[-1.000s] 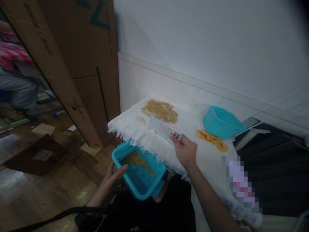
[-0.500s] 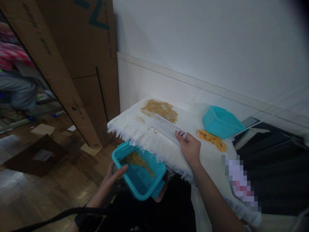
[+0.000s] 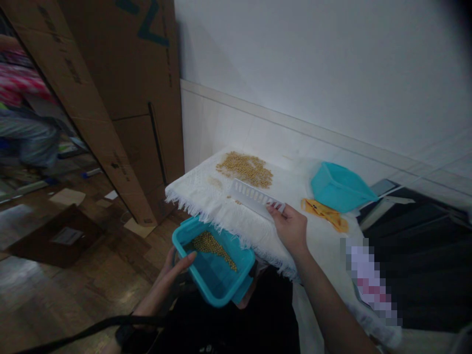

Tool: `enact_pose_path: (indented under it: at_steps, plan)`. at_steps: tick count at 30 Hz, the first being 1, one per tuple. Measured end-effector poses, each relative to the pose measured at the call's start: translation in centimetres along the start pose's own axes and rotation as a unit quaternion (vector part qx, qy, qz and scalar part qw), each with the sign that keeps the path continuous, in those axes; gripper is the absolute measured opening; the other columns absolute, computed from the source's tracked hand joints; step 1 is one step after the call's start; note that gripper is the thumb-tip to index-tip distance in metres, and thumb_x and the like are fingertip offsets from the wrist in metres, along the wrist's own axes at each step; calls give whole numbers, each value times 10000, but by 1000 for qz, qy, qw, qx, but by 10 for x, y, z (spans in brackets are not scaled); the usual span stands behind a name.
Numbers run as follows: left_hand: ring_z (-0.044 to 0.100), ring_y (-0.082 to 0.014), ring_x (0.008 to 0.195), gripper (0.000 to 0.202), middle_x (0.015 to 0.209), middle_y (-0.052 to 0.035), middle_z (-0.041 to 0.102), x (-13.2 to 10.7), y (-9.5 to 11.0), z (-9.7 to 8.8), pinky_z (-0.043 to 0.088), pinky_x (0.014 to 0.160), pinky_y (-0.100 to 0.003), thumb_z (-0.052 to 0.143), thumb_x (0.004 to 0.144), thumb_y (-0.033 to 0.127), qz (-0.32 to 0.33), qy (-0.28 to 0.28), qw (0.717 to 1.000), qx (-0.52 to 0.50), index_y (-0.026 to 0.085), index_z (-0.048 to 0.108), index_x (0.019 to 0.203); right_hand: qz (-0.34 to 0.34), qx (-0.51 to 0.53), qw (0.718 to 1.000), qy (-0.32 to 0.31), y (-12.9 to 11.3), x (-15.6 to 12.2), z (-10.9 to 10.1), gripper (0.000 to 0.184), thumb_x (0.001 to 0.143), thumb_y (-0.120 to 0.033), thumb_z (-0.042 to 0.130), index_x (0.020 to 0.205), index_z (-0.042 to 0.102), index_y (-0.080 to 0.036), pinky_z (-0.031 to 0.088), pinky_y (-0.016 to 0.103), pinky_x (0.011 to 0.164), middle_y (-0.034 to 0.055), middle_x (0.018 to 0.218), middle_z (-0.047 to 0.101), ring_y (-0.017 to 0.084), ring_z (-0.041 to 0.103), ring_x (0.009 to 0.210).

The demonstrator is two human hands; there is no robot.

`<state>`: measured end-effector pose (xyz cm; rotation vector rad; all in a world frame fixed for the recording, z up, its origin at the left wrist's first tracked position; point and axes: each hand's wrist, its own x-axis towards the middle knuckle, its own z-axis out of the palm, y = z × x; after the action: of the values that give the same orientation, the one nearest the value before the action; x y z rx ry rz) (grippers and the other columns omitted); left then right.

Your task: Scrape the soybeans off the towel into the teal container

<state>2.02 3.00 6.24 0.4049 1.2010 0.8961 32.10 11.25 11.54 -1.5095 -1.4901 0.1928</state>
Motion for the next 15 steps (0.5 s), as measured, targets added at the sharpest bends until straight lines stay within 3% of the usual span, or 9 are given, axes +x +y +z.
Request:
enact_pose_path:
  at_steps: [9, 15]
  plan:
    - [772, -350, 1078, 1104, 1490, -160, 609, -2, 3, -1, 593, 959, -531, 897, 722, 490, -9, -14, 1000, -13, 440, 230, 1601, 19, 28, 999, 3, -1, -4, 1, 335, 832, -503, 684, 797, 787, -186, 513, 269, 607, 20, 713, 768, 196, 689, 658]
    - [780, -352, 1045, 1074, 1457, -165, 627, 2, 3, -4, 607, 927, -512, 883, 736, 505, 3, 6, 1000, -2, 427, 243, 1596, 26, 28, 999, 18, -3, -18, -1, 331, 837, -488, 689, 831, 805, -178, 519, 267, 594, 28, 728, 780, 199, 700, 655]
